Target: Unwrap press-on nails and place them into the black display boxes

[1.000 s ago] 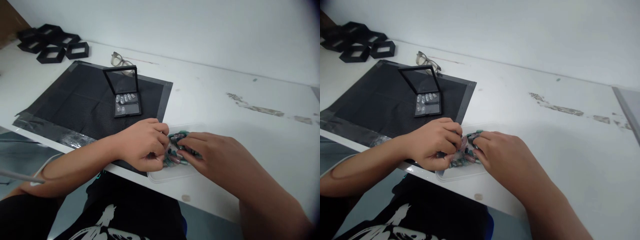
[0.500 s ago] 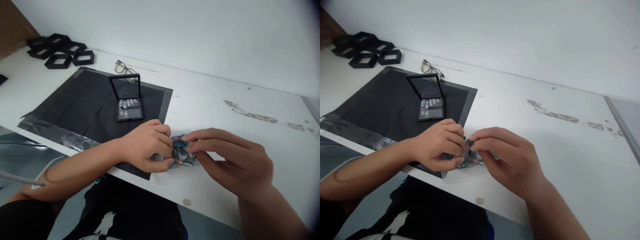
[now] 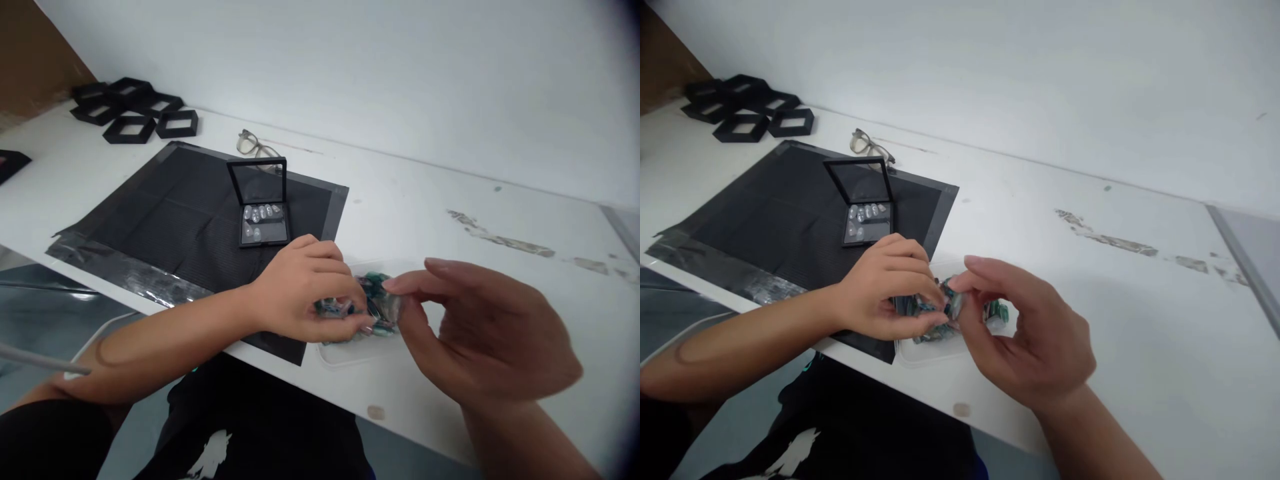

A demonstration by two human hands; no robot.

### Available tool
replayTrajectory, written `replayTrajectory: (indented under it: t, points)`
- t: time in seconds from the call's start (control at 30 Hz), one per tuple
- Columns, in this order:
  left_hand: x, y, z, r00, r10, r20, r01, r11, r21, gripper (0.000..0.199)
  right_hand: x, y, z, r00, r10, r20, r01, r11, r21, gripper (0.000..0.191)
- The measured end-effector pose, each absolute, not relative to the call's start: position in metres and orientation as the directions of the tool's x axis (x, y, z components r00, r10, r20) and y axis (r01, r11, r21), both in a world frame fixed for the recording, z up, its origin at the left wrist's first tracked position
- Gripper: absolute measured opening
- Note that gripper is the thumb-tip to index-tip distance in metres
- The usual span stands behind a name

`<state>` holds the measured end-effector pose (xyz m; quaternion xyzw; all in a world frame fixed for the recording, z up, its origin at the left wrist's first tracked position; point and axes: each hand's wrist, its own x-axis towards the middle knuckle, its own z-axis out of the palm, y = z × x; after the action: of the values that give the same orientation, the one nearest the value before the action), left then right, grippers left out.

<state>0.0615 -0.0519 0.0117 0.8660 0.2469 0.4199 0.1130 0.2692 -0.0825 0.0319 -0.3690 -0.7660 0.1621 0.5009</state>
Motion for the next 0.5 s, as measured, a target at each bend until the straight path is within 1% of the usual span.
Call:
replayTrajectory:
  t: [0.07,0.17,0.23,0.3,0.37,0.5]
  points:
    - [0.065,-0.0526,0.0111,0.47,0.515,0.717,0.327,-0.856,0.4,0.022,0.2694,-0.0823,0.0349,-0.272,0.701,0.659,0.442,0.699,-0.561,0.066]
    - [0.0686,-0.0534,0.0091,0.428,0.455,0.781,0.305,-0.886,0.349,0.031,0.2679,-0.0829,0.0376,-0.31,0.658,0.686,0.473,0.733,-0.489,0.063]
    - [0.0692,-0.0539,0.0079,0.413,0.416,0.81,0.307,-0.901,0.306,0.029,0.2659,-0.084,0.0376,-0.319,0.647,0.693,0.474,0.742,-0.475,0.061]
    - [0.0685,-0.0543,0.0077,0.392,0.398,0.83,0.327,-0.903,0.278,0.023,0.2641,-0.0851,0.037,-0.333,0.655,0.678,0.479,0.737,-0.477,0.06]
    - [0.0672,-0.0546,0.0083,0.371,0.393,0.841,0.346,-0.899,0.268,0.019,0.2632,-0.0857,0.0373,-0.347,0.656,0.67,0.492,0.736,-0.465,0.06]
    - [0.0651,-0.055,0.0101,0.35,0.373,0.859,0.327,-0.908,0.26,0.021,0.2636,-0.0849,0.0399,-0.378,0.61,0.696,0.493,0.769,-0.406,0.063]
